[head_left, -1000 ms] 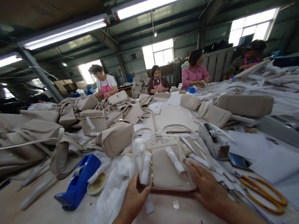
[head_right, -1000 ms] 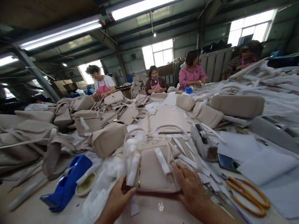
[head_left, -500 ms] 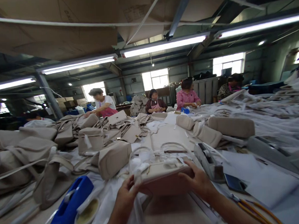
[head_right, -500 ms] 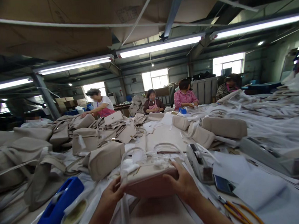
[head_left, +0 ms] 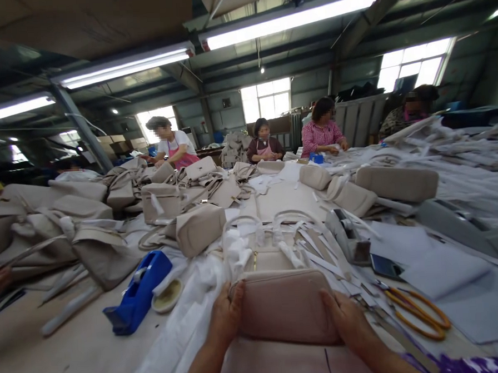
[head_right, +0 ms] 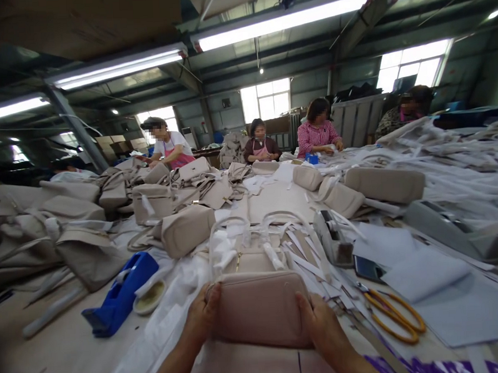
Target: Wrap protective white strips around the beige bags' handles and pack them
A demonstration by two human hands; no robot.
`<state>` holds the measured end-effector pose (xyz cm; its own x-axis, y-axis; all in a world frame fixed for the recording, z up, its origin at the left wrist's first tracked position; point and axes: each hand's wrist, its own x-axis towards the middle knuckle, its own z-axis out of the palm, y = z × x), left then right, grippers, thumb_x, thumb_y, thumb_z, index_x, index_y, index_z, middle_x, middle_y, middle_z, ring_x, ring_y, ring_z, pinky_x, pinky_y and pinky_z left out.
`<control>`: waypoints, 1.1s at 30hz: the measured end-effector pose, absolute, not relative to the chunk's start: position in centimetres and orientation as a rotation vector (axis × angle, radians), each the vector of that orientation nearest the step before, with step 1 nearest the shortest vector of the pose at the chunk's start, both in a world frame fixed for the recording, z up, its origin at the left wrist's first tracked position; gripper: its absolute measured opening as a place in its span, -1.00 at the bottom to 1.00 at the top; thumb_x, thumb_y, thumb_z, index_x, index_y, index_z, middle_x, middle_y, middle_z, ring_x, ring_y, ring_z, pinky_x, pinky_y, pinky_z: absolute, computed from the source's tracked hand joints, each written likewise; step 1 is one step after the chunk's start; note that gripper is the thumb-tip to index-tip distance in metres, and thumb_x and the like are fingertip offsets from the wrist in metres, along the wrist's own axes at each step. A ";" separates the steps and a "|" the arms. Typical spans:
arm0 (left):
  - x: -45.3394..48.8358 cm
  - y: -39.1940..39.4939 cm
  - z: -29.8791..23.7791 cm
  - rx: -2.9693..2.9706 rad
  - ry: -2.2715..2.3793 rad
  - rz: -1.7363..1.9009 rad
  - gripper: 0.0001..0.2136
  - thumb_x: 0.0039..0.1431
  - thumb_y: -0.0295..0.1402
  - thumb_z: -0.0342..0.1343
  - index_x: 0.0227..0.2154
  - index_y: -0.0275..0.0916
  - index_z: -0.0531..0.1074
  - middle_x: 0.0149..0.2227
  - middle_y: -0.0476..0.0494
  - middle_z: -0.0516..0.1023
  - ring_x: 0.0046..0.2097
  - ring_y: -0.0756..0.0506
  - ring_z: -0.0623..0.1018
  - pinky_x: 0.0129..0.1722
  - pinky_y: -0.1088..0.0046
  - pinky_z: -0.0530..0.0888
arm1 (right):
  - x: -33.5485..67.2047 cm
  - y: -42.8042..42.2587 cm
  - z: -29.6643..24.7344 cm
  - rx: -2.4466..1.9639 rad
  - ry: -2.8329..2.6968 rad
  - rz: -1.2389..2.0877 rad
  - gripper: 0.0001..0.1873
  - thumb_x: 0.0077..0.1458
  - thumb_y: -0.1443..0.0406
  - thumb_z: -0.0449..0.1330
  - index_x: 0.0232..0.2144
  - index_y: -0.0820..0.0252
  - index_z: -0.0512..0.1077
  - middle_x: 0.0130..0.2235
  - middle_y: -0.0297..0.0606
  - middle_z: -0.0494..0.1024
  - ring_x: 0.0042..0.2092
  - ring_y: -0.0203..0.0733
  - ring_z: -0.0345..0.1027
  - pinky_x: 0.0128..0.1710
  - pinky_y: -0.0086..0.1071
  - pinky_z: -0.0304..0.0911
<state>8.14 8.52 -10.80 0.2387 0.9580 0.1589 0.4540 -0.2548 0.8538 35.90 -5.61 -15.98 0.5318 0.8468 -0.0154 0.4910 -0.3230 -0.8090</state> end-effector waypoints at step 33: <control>13.8 6.6 -8.3 3.069 0.887 0.550 -0.78 0.31 -0.16 0.04 -0.33 -0.18 0.44 -0.31 -0.12 0.51 -0.23 -0.21 0.50 -0.17 0.14 0.42 | 34.5 -4.1 -16.4 -1.707 -1.796 -0.186 -0.63 0.13 0.25 0.27 -0.01 0.14 0.38 -0.05 -0.09 0.55 0.01 0.10 0.41 0.02 -0.06 0.33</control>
